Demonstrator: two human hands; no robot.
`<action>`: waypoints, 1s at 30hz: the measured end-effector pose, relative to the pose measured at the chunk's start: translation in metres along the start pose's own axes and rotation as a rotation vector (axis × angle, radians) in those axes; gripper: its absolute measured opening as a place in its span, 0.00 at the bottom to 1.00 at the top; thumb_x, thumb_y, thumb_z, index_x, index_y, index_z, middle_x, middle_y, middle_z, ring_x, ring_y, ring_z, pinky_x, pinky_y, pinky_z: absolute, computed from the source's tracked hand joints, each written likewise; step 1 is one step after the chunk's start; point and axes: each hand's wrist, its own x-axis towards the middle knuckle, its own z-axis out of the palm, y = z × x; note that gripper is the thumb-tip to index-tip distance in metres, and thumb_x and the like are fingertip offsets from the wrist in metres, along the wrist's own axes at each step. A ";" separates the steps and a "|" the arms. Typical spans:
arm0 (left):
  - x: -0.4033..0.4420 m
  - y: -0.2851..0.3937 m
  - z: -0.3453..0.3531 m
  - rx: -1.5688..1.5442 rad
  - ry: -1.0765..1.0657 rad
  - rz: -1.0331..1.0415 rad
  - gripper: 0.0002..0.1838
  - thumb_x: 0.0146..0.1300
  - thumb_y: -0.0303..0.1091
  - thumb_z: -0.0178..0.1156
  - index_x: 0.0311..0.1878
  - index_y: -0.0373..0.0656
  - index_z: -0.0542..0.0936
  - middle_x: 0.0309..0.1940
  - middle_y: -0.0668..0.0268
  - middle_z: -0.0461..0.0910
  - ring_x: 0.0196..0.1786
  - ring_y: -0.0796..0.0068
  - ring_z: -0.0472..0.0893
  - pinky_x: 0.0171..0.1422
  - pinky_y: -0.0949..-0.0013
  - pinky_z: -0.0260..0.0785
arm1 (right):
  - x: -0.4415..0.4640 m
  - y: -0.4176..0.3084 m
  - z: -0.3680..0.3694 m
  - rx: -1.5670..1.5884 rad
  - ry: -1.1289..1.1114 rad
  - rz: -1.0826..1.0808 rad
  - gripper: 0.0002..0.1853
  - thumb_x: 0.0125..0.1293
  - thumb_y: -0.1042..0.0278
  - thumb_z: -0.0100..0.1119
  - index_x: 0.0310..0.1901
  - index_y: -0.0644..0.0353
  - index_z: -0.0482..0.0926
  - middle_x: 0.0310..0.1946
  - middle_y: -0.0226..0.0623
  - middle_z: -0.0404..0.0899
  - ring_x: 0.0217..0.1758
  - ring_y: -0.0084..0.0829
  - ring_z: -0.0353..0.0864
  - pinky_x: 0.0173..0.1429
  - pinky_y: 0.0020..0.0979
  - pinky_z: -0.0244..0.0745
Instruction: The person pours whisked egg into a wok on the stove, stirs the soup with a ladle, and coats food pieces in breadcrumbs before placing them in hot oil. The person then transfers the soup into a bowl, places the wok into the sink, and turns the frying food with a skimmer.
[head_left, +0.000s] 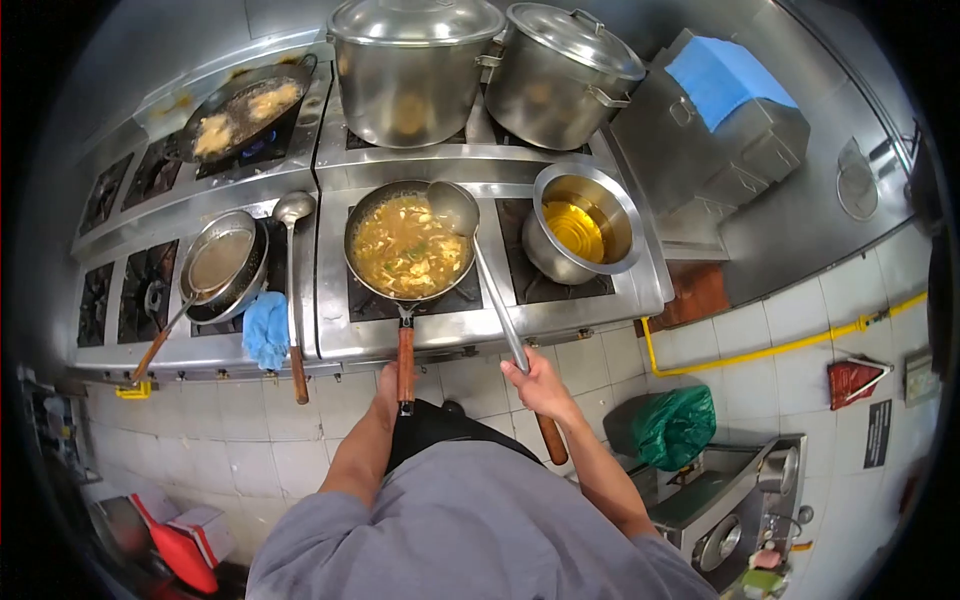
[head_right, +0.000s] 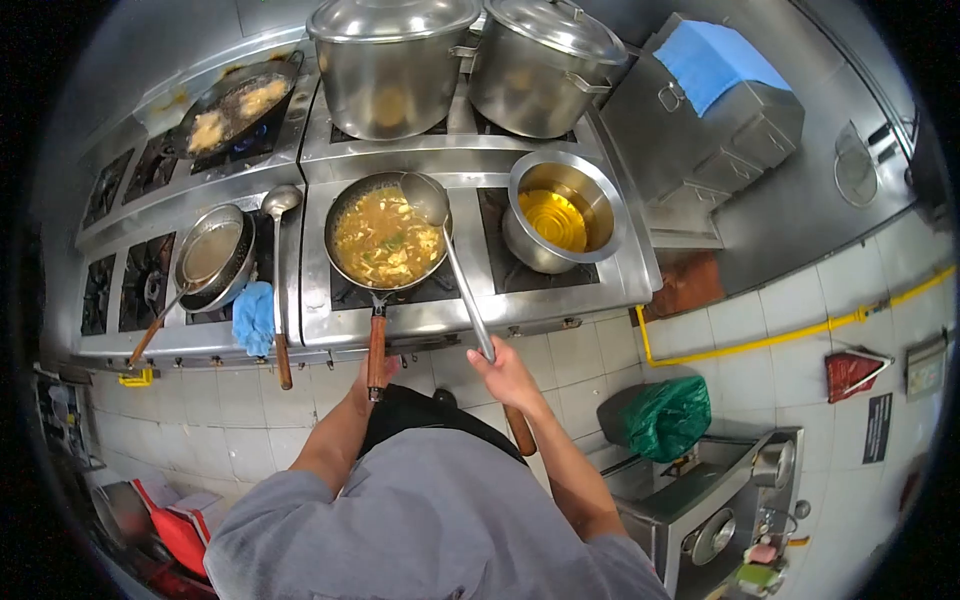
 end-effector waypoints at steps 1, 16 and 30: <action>-0.009 0.001 -0.004 0.039 -0.054 -0.027 0.17 0.65 0.41 0.39 0.42 0.40 0.74 0.28 0.58 0.77 0.28 0.65 0.78 0.30 0.66 0.72 | 0.001 0.004 0.003 -0.036 0.027 -0.054 0.10 0.67 0.62 0.54 0.33 0.56 0.66 0.15 0.21 0.60 0.12 0.15 0.56 0.15 0.24 0.55; -0.117 0.150 0.090 0.369 -0.398 -0.450 0.12 0.62 0.40 0.60 0.30 0.49 0.67 0.17 0.76 0.64 0.18 0.83 0.64 0.22 0.75 0.60 | 0.009 0.043 0.115 -0.198 0.408 0.138 0.16 0.61 0.58 0.58 0.40 0.65 0.73 0.26 0.56 0.76 0.33 0.54 0.78 0.38 0.48 0.70; -0.118 0.198 0.032 0.943 -0.543 -0.199 0.14 0.59 0.33 0.57 0.24 0.52 0.61 0.12 0.80 0.55 0.12 0.87 0.56 0.12 0.79 0.50 | -0.106 0.014 0.186 -0.055 0.589 0.094 0.11 0.58 0.69 0.56 0.39 0.67 0.76 0.27 0.53 0.79 0.37 0.53 0.79 0.43 0.46 0.73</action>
